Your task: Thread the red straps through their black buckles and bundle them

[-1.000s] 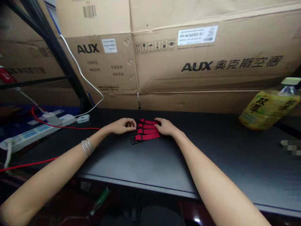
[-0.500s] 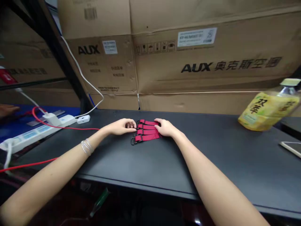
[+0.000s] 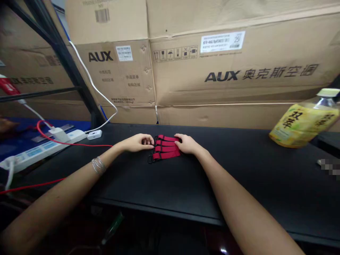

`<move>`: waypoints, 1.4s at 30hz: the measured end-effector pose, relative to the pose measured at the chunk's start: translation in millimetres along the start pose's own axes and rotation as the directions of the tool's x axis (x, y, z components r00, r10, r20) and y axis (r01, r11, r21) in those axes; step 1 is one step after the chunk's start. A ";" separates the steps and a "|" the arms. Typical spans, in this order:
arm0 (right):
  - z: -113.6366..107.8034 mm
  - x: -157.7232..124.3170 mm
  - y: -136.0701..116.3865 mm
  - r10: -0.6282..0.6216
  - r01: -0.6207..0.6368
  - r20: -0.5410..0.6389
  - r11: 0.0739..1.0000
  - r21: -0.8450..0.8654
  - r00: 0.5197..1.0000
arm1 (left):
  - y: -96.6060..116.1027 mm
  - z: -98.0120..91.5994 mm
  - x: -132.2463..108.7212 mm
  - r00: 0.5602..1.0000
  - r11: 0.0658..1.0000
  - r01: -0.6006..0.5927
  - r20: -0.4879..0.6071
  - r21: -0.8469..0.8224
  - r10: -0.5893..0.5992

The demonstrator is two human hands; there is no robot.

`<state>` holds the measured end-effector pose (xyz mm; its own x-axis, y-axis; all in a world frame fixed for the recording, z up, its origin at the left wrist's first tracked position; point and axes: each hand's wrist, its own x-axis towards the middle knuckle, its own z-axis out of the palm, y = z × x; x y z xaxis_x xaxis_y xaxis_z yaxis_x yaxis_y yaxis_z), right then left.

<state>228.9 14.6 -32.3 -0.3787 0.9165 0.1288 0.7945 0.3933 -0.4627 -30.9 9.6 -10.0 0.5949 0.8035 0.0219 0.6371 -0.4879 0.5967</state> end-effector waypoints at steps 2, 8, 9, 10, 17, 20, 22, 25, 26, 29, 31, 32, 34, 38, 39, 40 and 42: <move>0.3 0.0 0.2 0.003 -0.003 0.002 1.000 0.003 1.000 | 0.8 -0.2 -0.3 1.000 1.000 0.007 -0.001 0.002 -0.007; 0.0 -0.2 -0.5 0.004 -0.004 -0.001 1.000 -0.007 1.000 | -0.1 0.1 0.0 1.000 1.000 0.009 -0.001 -0.004 -0.009; -0.1 -0.3 -0.6 0.001 -0.001 0.000 1.000 -0.009 1.000 | -0.6 0.3 0.2 1.000 1.000 0.005 -0.003 -0.001 -0.005; -0.3 -0.3 -0.6 0.000 0.000 0.003 1.000 -0.010 1.000 | -1.1 0.4 0.4 1.000 1.000 0.003 -0.002 0.000 -0.003; -0.2 -0.6 -0.3 -0.007 0.007 -0.001 1.000 -0.005 1.000 | -2.4 0.4 -0.2 1.000 1.000 -0.010 0.000 0.005 0.010; 0.0 -0.4 -0.2 -0.005 0.005 -0.001 1.000 -0.006 1.000 | -1.2 0.3 -0.8 1.000 1.000 -0.011 -0.002 0.015 0.011; -0.1 -0.3 -0.5 0.002 -0.002 0.001 1.000 -0.010 1.000 | -0.2 0.3 -0.9 1.000 1.000 -0.007 -0.003 0.008 0.007; -0.1 0.0 -0.5 0.008 -0.008 0.003 1.000 -0.010 1.000 | 0.7 0.4 -0.7 1.000 1.000 -0.002 0.001 -0.006 0.002; 0.0 0.1 -0.2 0.007 -0.007 0.003 1.000 -0.008 1.000 | 0.6 0.3 -0.5 1.000 1.000 -0.004 -0.002 -0.003 0.004; 0.7 0.8 1.3 -0.006 0.006 0.002 1.000 -0.004 1.000 | -0.6 0.1 -0.2 1.000 1.000 -0.011 0.002 -0.001 0.011; 1.3 1.1 2.2 -0.015 0.015 -0.001 1.000 -0.006 1.000 | -1.7 0.1 0.1 1.000 1.000 -0.012 0.003 -0.006 0.012; 1.5 1.2 2.6 -0.016 0.016 -0.004 1.000 -0.008 1.000 | -2.1 0.2 0.2 1.000 1.000 -0.010 0.002 -0.006 0.010; 1.8 1.3 2.8 -0.010 0.010 -0.004 1.000 -0.007 1.000 | -2.4 0.4 0.4 1.000 1.000 -0.006 -0.001 -0.004 0.006; 1.3 0.8 1.6 0.002 -0.002 0.000 1.000 0.000 1.000 | -1.3 0.5 0.3 1.000 1.000 0.000 0.002 -0.009 0.000; 1.1 0.6 1.2 0.004 -0.004 0.000 1.000 0.003 1.000 | -1.0 0.4 0.2 1.000 1.000 -0.003 0.002 -0.007 0.003; 0.9 0.5 0.8 0.002 -0.002 -0.002 1.000 0.005 1.000 | -0.7 0.3 0.1 1.000 1.000 -0.006 0.000 -0.004 0.006; 0.6 0.3 0.3 0.003 -0.003 -0.001 1.000 0.006 1.000 | -0.6 0.2 0.0 1.000 1.000 -0.013 0.001 0.001 0.013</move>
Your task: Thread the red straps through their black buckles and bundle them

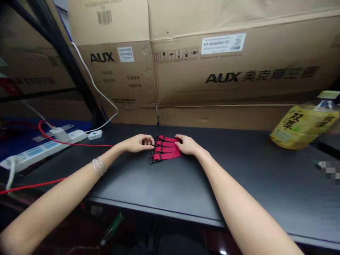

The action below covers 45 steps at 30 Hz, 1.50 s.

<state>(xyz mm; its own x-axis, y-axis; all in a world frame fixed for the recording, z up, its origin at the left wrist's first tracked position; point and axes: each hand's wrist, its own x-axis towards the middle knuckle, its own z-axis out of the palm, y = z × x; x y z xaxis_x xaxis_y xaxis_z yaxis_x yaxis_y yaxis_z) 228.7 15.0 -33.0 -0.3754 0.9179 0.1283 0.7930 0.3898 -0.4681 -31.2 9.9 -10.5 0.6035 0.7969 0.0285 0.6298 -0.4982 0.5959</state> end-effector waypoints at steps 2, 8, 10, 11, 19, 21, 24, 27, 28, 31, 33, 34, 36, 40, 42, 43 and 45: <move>0.0 0.0 -0.1 0.005 -0.005 0.005 1.000 -0.003 1.000 | -0.3 0.0 0.0 1.000 1.000 0.000 -0.002 0.001 0.000; 0.3 0.2 0.2 -0.005 0.005 0.002 1.000 -0.006 1.000 | -0.6 -0.3 0.2 1.000 1.000 -0.002 0.003 -0.002 0.002; 0.3 0.1 0.1 0.002 -0.002 0.000 1.000 -0.004 1.000 | -0.5 -0.5 0.1 1.000 1.000 0.007 -0.001 0.005 -0.007; 0.3 0.1 0.1 0.005 -0.005 -0.001 1.000 -0.003 1.000 | -0.5 -0.5 0.0 1.000 1.000 0.010 -0.003 0.008 -0.010; 1.5 1.2 2.5 -0.008 0.008 -0.002 1.000 -0.006 1.000 | 0.0 -0.2 -0.1 1.000 1.000 0.015 0.005 0.000 -0.015; 1.6 1.4 2.7 -0.005 0.005 -0.002 1.000 -0.004 1.000 | -0.2 -0.2 -0.2 1.000 1.000 0.022 -0.002 0.004 -0.022; 1.2 1.0 2.2 -0.010 0.010 -0.006 1.000 -0.006 1.000 | -0.8 -0.5 -0.5 1.000 1.000 0.007 -0.003 -0.007 -0.007; 0.8 0.6 1.5 -0.014 0.014 -0.003 1.000 -0.015 1.000 | -0.6 -0.6 -0.6 1.000 1.000 0.001 0.001 -0.002 -0.001; 0.8 0.5 1.3 -0.012 0.012 -0.003 1.000 -0.017 1.000 | -0.5 -0.5 -0.5 1.000 1.000 0.005 0.003 -0.002 -0.005; 0.8 0.4 1.0 -0.011 0.011 -0.005 1.000 -0.018 1.000 | -0.1 -0.1 -0.2 1.000 1.000 0.019 0.004 -0.003 -0.019; 0.6 0.5 0.9 -0.010 0.010 0.001 1.000 -0.014 1.000 | 0.0 -0.1 -0.3 1.000 1.000 0.015 -0.002 -0.001 -0.015; 0.5 0.5 0.8 -0.010 0.010 0.004 1.000 -0.014 1.000 | 0.1 -0.2 -0.3 1.000 1.000 0.011 -0.006 0.002 -0.011; 0.2 0.4 0.6 -0.005 0.005 0.008 1.000 -0.014 1.000 | 0.4 -0.5 -0.6 1.000 1.000 0.007 -0.002 0.012 -0.007; 0.3 0.2 0.6 -0.005 0.005 0.002 1.000 -0.013 1.000 | 1.3 -0.9 -0.8 1.000 1.000 0.019 0.005 0.018 -0.019; 0.8 0.3 1.1 -0.004 0.004 -0.002 1.000 -0.003 1.000 | 1.6 -0.8 -0.7 1.000 1.000 0.023 0.005 0.017 -0.023; 1.0 0.4 1.3 -0.004 0.004 -0.003 1.000 0.000 1.000 | 1.6 -0.7 -0.6 1.000 1.000 0.022 0.003 0.019 -0.023; 1.1 0.5 1.5 -0.004 0.004 -0.003 1.000 -0.002 1.000 | 1.7 -0.6 -0.6 1.000 1.000 0.014 0.002 0.021 -0.014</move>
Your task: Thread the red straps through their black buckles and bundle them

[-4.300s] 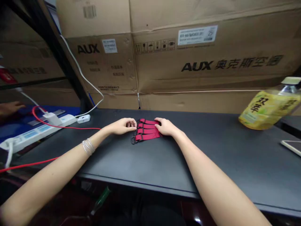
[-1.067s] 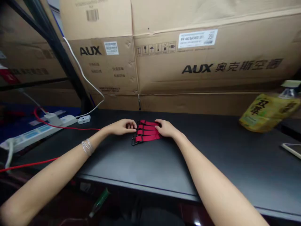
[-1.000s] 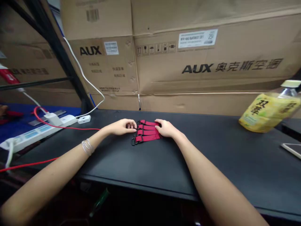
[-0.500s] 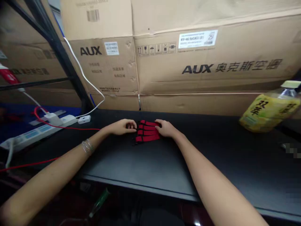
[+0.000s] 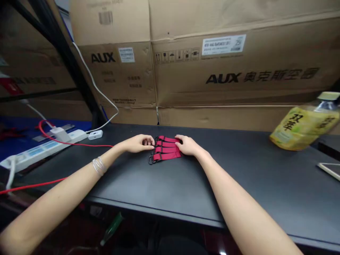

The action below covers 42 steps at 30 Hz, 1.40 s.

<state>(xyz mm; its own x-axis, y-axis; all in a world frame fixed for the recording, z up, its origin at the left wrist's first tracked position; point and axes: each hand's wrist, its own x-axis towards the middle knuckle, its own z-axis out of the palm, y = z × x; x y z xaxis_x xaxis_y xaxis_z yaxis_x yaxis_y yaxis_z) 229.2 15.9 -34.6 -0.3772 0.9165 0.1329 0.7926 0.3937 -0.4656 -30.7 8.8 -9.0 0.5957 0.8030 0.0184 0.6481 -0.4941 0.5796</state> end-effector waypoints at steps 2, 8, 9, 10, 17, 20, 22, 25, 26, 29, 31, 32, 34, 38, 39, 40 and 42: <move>-0.3 -0.1 -0.3 -0.005 0.005 0.004 1.000 -0.004 1.000 | 0.2 0.0 0.0 1.000 1.000 -0.004 -0.002 -0.001 0.004; -1.2 -0.8 -1.5 -0.007 0.007 0.003 1.000 -0.016 1.000 | 0.5 -0.6 -0.1 1.000 1.000 0.006 0.009 -0.020 -0.006; -1.1 -0.8 -1.4 -0.008 0.008 0.003 1.000 -0.013 1.000 | 0.3 -0.7 -0.1 1.000 1.000 0.001 0.013 -0.023 -0.001; -1.0 -0.7 -1.3 -0.008 0.008 0.002 1.000 -0.010 1.000 | 0.1 -0.8 -0.1 1.000 1.000 -0.004 0.013 -0.024 0.004; -0.9 -0.3 -0.5 -0.002 0.002 0.004 1.000 0.000 1.000 | -1.0 -0.9 0.1 0.999 0.999 -0.013 0.030 -0.035 0.014; -0.7 -0.4 -0.3 -0.005 0.005 0.004 1.000 0.001 1.000 | -0.3 -0.9 -0.2 1.000 1.000 -0.007 0.020 -0.030 0.008; -0.4 -0.3 0.0 -0.001 0.001 0.003 1.000 0.002 1.000 | 0.3 -0.9 -0.3 1.000 1.000 -0.003 0.021 -0.020 0.003; 0.2 0.0 0.5 -0.008 0.008 -0.004 1.000 0.000 1.000 | -0.1 -0.8 -0.3 1.000 1.000 0.000 0.020 -0.008 0.001; 0.2 0.2 0.6 -0.009 0.009 -0.004 1.000 -0.002 1.000 | -0.5 -0.7 -0.2 1.000 1.000 -0.002 0.022 -0.010 0.002; 0.2 0.5 0.6 -0.008 0.008 0.005 1.000 -0.005 1.000 | -1.9 -0.3 0.4 1.000 1.000 -0.011 0.015 -0.011 0.011; -0.1 0.5 0.4 -0.006 0.006 0.006 1.000 -0.010 1.000 | -2.2 -0.1 0.6 1.000 1.000 -0.011 0.015 -0.010 0.011; -0.3 0.4 0.3 -0.006 0.006 0.004 1.000 -0.011 1.000 | -2.2 0.0 0.7 1.000 1.000 -0.007 0.014 -0.011 0.007; -0.6 0.2 0.1 -0.009 0.009 0.004 1.000 -0.016 1.000 | -1.6 0.0 0.6 1.000 1.000 0.008 0.015 -0.021 -0.007; -0.7 -0.2 -0.2 -0.010 0.010 0.005 1.000 -0.013 1.000 | 0.5 -0.6 -0.4 1.000 1.000 0.008 0.010 -0.012 -0.008; -0.7 -0.3 -0.3 -0.010 0.010 0.003 1.000 -0.012 1.000 | 1.1 -0.8 -0.7 1.000 1.000 0.007 0.012 -0.010 -0.007; -0.7 -0.4 -0.5 -0.007 0.007 0.000 1.000 -0.009 1.000 | 1.5 -0.9 -0.9 1.000 1.000 0.007 0.014 -0.008 -0.007; -1.0 -0.8 -1.0 -0.008 0.008 -0.004 1.000 -0.003 1.000 | 1.7 -0.9 -0.9 1.000 1.000 0.010 0.012 -0.005 -0.009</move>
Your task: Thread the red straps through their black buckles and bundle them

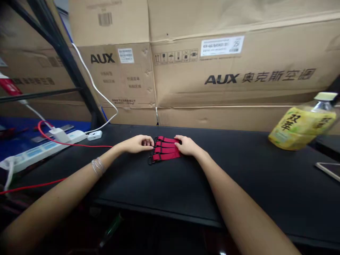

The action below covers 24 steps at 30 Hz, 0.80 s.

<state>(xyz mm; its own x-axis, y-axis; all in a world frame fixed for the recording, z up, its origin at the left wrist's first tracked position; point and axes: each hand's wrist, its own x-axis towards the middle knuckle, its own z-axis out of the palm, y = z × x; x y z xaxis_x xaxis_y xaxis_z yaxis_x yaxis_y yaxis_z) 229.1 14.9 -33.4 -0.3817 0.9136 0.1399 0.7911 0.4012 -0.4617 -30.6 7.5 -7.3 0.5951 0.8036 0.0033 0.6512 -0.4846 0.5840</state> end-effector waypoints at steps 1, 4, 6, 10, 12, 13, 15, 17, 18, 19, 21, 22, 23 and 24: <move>-0.2 -0.2 -0.3 -0.002 0.002 0.000 1.000 0.002 1.000 | -0.2 0.1 0.2 1.000 1.000 0.001 0.000 0.002 -0.001; -0.6 -0.5 -0.8 0.000 0.000 0.007 1.000 0.003 1.000 | -1.7 0.5 0.9 1.000 1.000 -0.012 -0.004 0.009 0.012; -0.6 -0.5 -0.6 -0.007 0.007 0.005 1.000 -0.002 1.000 | -2.7 0.8 1.2 1.000 1.000 -0.016 -0.002 0.010 0.016; 0.3 0.1 1.0 -0.023 0.023 -0.003 1.000 0.006 1.000 | -3.9 0.9 1.1 1.000 1.000 -0.015 0.006 -0.002 0.015; 0.8 0.4 1.6 -0.014 0.014 0.000 1.000 0.008 1.000 | -3.7 0.9 0.8 1.000 1.000 -0.013 0.003 -0.002 0.013; 0.9 0.6 1.9 -0.012 0.012 0.001 1.000 0.006 1.000 | -3.4 0.9 0.7 1.000 1.000 -0.009 -0.001 -0.002 0.009; 1.0 0.7 2.0 -0.017 0.017 0.002 1.000 -0.003 1.000 | -2.6 0.8 0.5 1.000 1.000 -0.008 -0.003 0.003 0.008; 0.8 0.5 1.7 -0.021 0.021 0.002 1.000 -0.012 1.000 | -2.1 0.8 0.4 1.000 1.000 -0.017 -0.006 0.005 0.017; 0.7 0.4 1.4 -0.023 0.023 0.002 1.000 -0.016 1.000 | -2.0 0.8 0.4 1.000 1.000 -0.020 -0.006 0.005 0.020; 0.6 0.2 1.1 -0.022 0.022 0.001 1.000 -0.020 1.000 | -2.0 0.8 0.4 1.000 1.000 -0.020 -0.005 0.004 0.020; 0.4 0.0 0.6 -0.013 0.013 0.002 1.000 -0.021 1.000 | -2.4 0.8 0.7 1.000 1.000 -0.015 0.003 -0.004 0.015; 0.4 0.1 0.5 -0.012 0.012 0.003 1.000 -0.021 1.000 | -2.7 0.8 0.8 1.000 1.000 -0.013 0.002 -0.005 0.013; 0.4 0.2 0.5 -0.013 0.013 0.004 1.000 -0.021 1.000 | -2.9 0.8 0.9 1.000 1.000 -0.013 0.000 -0.002 0.013; 0.4 0.3 0.6 -0.013 0.013 0.005 1.000 -0.022 1.000 | -3.1 0.7 1.0 1.000 1.000 -0.017 0.000 0.003 0.017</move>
<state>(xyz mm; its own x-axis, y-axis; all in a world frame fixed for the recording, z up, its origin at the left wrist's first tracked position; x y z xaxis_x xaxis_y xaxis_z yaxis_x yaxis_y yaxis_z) 229.3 15.4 -34.0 -0.3940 0.9081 0.1417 0.7963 0.4142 -0.4408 -31.7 9.6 -9.7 0.6058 0.7955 0.0130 0.6428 -0.4989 0.5813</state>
